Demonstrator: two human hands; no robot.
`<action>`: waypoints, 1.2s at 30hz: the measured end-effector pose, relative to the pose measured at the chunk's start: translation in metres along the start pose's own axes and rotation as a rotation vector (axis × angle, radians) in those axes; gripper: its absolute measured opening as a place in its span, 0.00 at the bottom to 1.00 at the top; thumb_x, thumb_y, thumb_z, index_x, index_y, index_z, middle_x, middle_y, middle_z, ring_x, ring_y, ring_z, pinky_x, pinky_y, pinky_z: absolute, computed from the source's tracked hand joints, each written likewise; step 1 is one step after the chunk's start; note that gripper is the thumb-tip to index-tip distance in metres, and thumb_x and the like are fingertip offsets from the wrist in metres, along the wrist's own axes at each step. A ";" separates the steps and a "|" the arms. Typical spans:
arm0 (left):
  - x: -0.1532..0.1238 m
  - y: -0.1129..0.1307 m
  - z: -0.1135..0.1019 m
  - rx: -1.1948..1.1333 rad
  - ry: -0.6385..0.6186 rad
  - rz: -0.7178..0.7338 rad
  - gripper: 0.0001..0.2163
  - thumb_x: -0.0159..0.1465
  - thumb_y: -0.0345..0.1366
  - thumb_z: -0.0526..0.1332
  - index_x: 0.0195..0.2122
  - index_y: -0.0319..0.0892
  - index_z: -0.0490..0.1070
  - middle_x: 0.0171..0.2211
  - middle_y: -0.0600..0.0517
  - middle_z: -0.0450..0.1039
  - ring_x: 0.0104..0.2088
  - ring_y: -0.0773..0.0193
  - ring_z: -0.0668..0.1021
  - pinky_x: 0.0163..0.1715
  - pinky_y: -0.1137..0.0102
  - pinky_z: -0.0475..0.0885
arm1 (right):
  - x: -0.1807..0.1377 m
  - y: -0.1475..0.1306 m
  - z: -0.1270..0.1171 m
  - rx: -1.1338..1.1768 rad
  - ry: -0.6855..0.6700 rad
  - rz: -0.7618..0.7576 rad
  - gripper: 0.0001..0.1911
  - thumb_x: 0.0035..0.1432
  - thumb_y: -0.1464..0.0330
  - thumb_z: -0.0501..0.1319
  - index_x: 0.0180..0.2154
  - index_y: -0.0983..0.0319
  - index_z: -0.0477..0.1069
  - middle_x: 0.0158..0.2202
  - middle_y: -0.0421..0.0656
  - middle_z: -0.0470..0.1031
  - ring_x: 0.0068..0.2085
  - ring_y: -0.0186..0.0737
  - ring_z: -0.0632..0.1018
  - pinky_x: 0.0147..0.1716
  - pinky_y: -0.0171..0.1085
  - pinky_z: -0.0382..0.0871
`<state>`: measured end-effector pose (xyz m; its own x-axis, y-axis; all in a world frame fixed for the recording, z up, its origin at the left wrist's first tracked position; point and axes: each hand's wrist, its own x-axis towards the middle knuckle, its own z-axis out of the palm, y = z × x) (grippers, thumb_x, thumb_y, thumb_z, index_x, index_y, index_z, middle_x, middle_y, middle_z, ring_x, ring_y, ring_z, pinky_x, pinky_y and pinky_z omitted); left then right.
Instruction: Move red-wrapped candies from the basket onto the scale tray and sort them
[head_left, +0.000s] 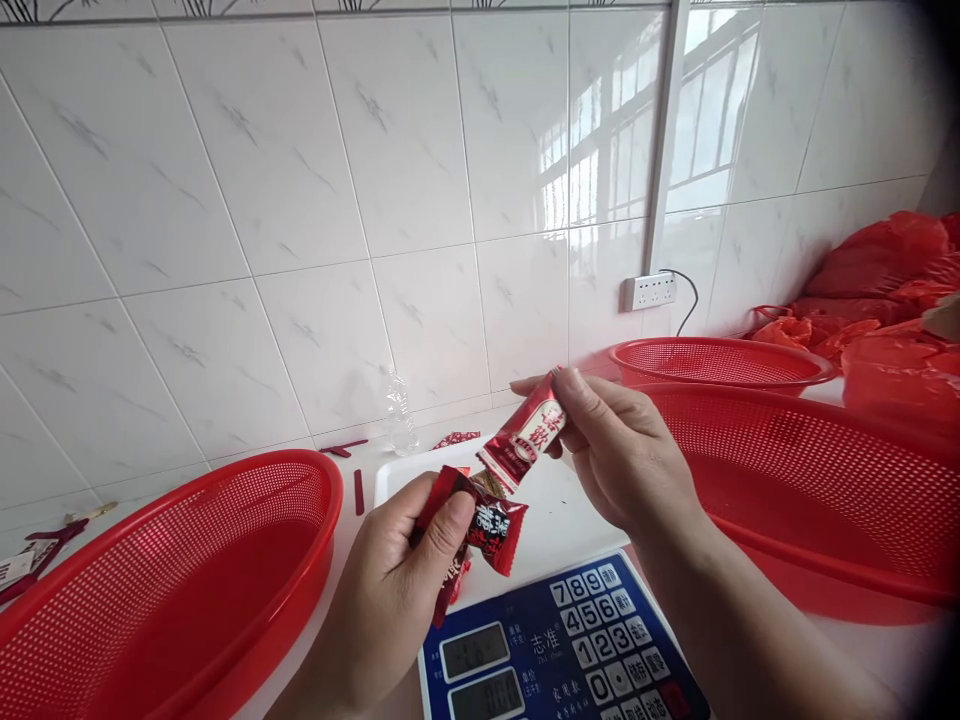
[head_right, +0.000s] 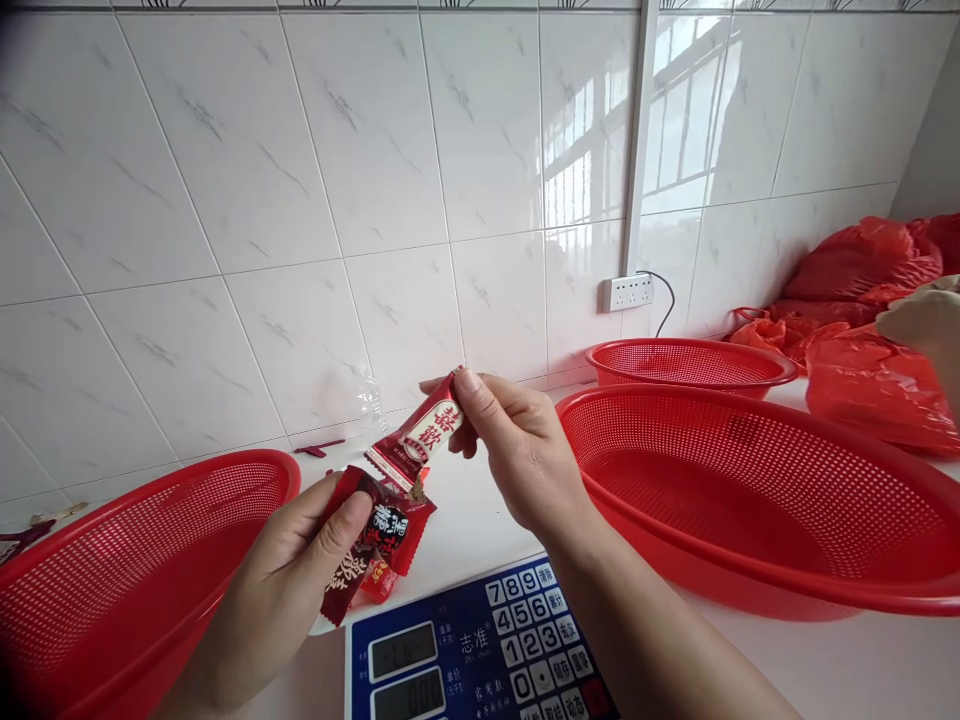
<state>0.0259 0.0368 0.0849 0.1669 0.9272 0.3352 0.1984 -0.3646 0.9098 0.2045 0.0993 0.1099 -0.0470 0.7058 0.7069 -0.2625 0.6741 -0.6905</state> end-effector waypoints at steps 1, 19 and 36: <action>0.001 -0.002 0.000 -0.043 0.012 -0.010 0.15 0.65 0.50 0.57 0.38 0.44 0.73 0.25 0.51 0.72 0.21 0.68 0.72 0.17 0.75 0.68 | 0.001 -0.001 0.000 0.018 0.006 0.008 0.18 0.61 0.53 0.59 0.34 0.58 0.80 0.20 0.37 0.68 0.21 0.29 0.65 0.20 0.31 0.62; 0.022 0.021 -0.034 -0.835 0.581 -0.214 0.07 0.66 0.38 0.61 0.35 0.42 0.75 0.32 0.54 0.73 0.25 0.70 0.76 0.18 0.78 0.73 | 0.005 -0.001 -0.046 -1.145 0.068 -0.024 0.22 0.63 0.55 0.49 0.32 0.61 0.75 0.26 0.43 0.73 0.28 0.38 0.72 0.28 0.36 0.63; 0.012 -0.007 0.002 -0.434 0.110 0.004 0.13 0.60 0.45 0.65 0.41 0.45 0.70 0.29 0.55 0.74 0.25 0.70 0.73 0.25 0.75 0.71 | -0.025 -0.011 -0.049 -0.883 -0.337 0.574 0.26 0.66 0.55 0.48 0.60 0.59 0.60 0.48 0.48 0.77 0.42 0.39 0.79 0.35 0.37 0.75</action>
<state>0.0286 0.0506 0.0818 0.0582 0.9379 0.3420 -0.2298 -0.3207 0.9189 0.2561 0.0847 0.0923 -0.2371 0.9583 0.1593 0.6564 0.2789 -0.7009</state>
